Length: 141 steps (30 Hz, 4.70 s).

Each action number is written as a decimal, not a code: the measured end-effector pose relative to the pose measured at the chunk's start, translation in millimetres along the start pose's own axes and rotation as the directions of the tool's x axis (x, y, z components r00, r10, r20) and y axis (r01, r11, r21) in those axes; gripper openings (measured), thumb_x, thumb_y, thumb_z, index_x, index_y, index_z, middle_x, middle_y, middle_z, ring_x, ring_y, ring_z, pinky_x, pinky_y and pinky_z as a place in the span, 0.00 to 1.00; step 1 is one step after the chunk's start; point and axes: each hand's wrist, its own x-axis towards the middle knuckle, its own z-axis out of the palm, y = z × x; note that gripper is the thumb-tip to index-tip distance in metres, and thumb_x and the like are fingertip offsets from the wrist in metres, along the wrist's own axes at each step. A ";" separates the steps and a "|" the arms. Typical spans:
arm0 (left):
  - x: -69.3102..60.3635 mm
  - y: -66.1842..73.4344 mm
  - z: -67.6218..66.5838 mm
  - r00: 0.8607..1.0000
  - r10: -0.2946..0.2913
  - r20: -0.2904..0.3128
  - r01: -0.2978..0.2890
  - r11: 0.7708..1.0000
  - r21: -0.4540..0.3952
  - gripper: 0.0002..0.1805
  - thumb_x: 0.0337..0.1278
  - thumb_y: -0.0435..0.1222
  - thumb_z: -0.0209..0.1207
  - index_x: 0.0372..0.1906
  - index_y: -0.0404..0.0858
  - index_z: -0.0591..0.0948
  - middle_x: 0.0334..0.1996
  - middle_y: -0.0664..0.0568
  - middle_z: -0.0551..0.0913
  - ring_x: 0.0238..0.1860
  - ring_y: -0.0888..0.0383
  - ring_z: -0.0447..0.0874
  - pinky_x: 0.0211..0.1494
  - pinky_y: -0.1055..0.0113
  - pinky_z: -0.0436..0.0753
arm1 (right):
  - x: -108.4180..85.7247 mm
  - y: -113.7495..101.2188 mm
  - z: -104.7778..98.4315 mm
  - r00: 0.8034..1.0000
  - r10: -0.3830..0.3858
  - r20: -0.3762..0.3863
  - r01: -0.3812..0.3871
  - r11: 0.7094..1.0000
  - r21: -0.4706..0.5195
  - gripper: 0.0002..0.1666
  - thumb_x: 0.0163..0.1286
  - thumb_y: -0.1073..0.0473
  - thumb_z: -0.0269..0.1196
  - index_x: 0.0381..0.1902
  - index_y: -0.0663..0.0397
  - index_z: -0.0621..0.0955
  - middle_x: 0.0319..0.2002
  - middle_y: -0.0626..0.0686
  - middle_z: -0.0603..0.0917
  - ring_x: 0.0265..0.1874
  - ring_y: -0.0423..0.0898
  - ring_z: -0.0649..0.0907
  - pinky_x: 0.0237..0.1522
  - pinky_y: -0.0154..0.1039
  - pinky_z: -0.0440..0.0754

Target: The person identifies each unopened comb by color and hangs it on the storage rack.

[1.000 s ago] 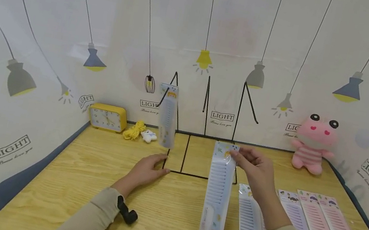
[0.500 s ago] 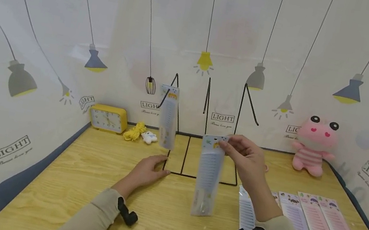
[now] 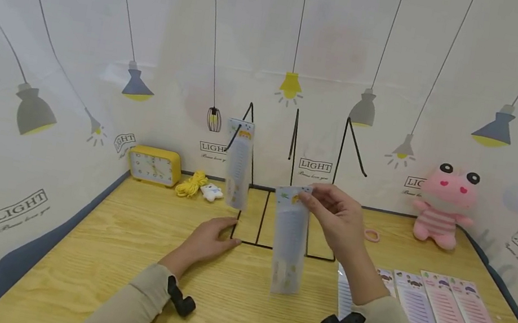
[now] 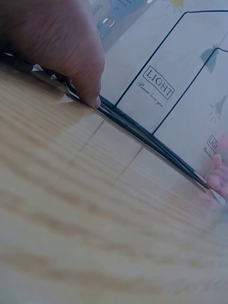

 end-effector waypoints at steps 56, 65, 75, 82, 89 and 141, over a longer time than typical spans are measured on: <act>3.1 -2.4 2.0 1.000 0.009 -0.015 -0.009 1.000 -0.009 0.34 0.68 0.51 0.61 0.72 0.39 0.72 0.70 0.45 0.72 0.70 0.45 0.69 0.73 0.50 0.67 | 84.3 -7.3 111.7 0.914 -0.387 0.121 0.403 0.833 -0.379 0.08 0.69 0.64 0.68 0.44 0.61 0.88 0.39 0.56 0.90 0.33 0.46 0.89 0.34 0.35 0.88; 3.7 -4.2 5.0 0.999 -0.032 0.001 0.032 0.999 0.005 0.35 0.68 0.54 0.60 0.73 0.42 0.71 0.71 0.47 0.71 0.71 0.47 0.68 0.74 0.51 0.67 | 82.8 -3.7 111.8 0.925 -0.363 0.111 0.377 0.842 -0.386 0.09 0.69 0.63 0.67 0.44 0.61 0.88 0.38 0.56 0.90 0.31 0.45 0.89 0.31 0.36 0.88; 4.7 -5.2 5.1 0.999 -0.035 -0.002 0.035 0.999 0.013 0.35 0.68 0.55 0.60 0.73 0.43 0.72 0.71 0.48 0.72 0.71 0.48 0.68 0.73 0.51 0.68 | 87.4 2.1 114.7 0.931 -0.349 0.105 0.361 0.850 -0.383 0.09 0.70 0.62 0.67 0.44 0.61 0.88 0.37 0.55 0.90 0.30 0.44 0.88 0.29 0.36 0.88; 3.0 -5.5 4.1 0.999 -0.034 0.001 0.034 0.999 0.005 0.35 0.68 0.55 0.59 0.73 0.43 0.71 0.71 0.48 0.71 0.71 0.47 0.68 0.73 0.51 0.67 | 89.1 5.6 116.6 0.941 -0.326 0.094 0.337 0.860 -0.383 0.10 0.70 0.61 0.67 0.45 0.60 0.88 0.37 0.54 0.90 0.29 0.43 0.88 0.29 0.36 0.87; 3.4 -6.8 3.5 0.999 -0.032 0.006 0.032 0.999 0.009 0.36 0.69 0.57 0.58 0.74 0.43 0.70 0.72 0.48 0.70 0.72 0.47 0.67 0.74 0.50 0.67 | 93.9 10.5 119.1 0.941 -0.331 0.076 0.332 0.853 -0.402 0.09 0.70 0.61 0.67 0.44 0.61 0.87 0.37 0.55 0.89 0.31 0.45 0.88 0.31 0.38 0.88; -1.7 1.4 -0.3 1.000 -0.023 -0.016 0.023 1.000 -0.003 0.34 0.69 0.52 0.60 0.72 0.40 0.71 0.70 0.46 0.72 0.71 0.47 0.69 0.73 0.50 0.68 | 129.6 45.6 131.7 0.976 -0.130 -0.174 0.043 0.902 -0.431 0.12 0.72 0.60 0.66 0.49 0.61 0.82 0.46 0.57 0.87 0.46 0.48 0.87 0.48 0.37 0.86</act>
